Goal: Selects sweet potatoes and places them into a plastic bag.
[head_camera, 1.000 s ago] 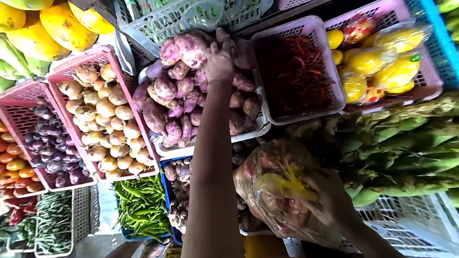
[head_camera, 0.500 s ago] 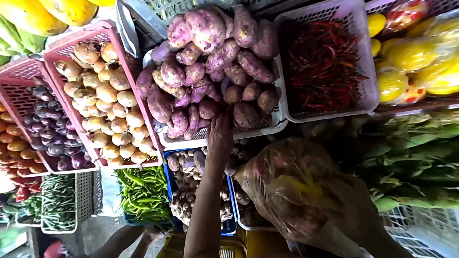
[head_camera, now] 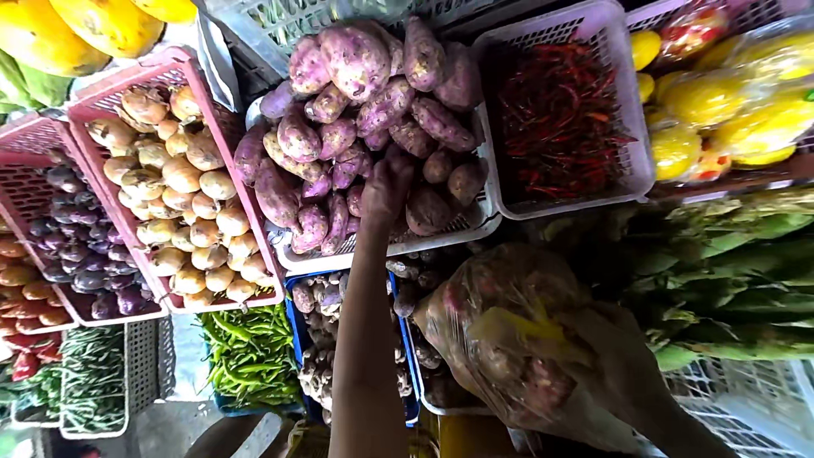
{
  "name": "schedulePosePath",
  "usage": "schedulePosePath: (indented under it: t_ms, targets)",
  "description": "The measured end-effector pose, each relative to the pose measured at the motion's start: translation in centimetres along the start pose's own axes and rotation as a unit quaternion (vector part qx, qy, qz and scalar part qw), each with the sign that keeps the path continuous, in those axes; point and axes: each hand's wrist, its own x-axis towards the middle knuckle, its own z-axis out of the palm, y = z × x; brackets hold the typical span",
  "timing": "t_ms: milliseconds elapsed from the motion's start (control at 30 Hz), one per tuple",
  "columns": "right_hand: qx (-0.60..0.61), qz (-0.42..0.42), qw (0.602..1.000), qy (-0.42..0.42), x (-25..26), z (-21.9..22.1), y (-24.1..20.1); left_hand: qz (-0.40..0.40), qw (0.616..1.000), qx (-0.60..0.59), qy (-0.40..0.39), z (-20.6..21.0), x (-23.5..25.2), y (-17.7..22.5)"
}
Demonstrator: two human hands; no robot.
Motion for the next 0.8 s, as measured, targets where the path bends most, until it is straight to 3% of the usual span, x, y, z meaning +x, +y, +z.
schedulePosePath:
  t_ms: [67, 167, 300, 400, 500, 633, 667, 800]
  targets:
    - [0.002, 0.001, 1.000, 0.006, 0.0, 0.1, 0.1, 0.012, 0.995, -0.017, 0.099, -0.6, -1.7, 1.5]
    - [-0.004, -0.003, 1.000, 0.001, -0.2, 0.1, 0.2, 0.089, 0.992, 0.009, 0.090, -1.4, -5.3, 5.6]
    - [0.000, -0.014, 1.000, -0.006, 0.0, 0.0, 0.3, 0.137, 0.979, 0.113, 0.105, 4.8, -5.1, 9.0]
    - [-0.007, -0.005, 1.000, -0.024, -0.1, -0.4, 0.0, 0.151, 0.972, 0.068, 0.167, 8.9, -4.5, 10.0]
    - [-0.015, 0.011, 0.999, -0.041, -0.1, -0.5, -0.2, 0.147, 0.977, 0.026, 0.152, 9.8, -4.8, 10.4]
    - [-0.002, 0.012, 0.999, -0.031, -0.2, -0.4, 0.0, 0.132, 0.988, 0.076, 0.021, 9.0, -6.6, 9.5]
    - [0.004, 0.014, 0.999, -0.031, -0.1, -0.3, 0.0, 0.116, 0.990, 0.073, 0.024, 8.7, -7.3, 8.8]
    - [-0.001, 0.010, 1.000, -0.023, 0.1, -0.2, 0.0, 0.147, 0.967, 0.130, 0.163, 11.0, -8.6, 6.3]
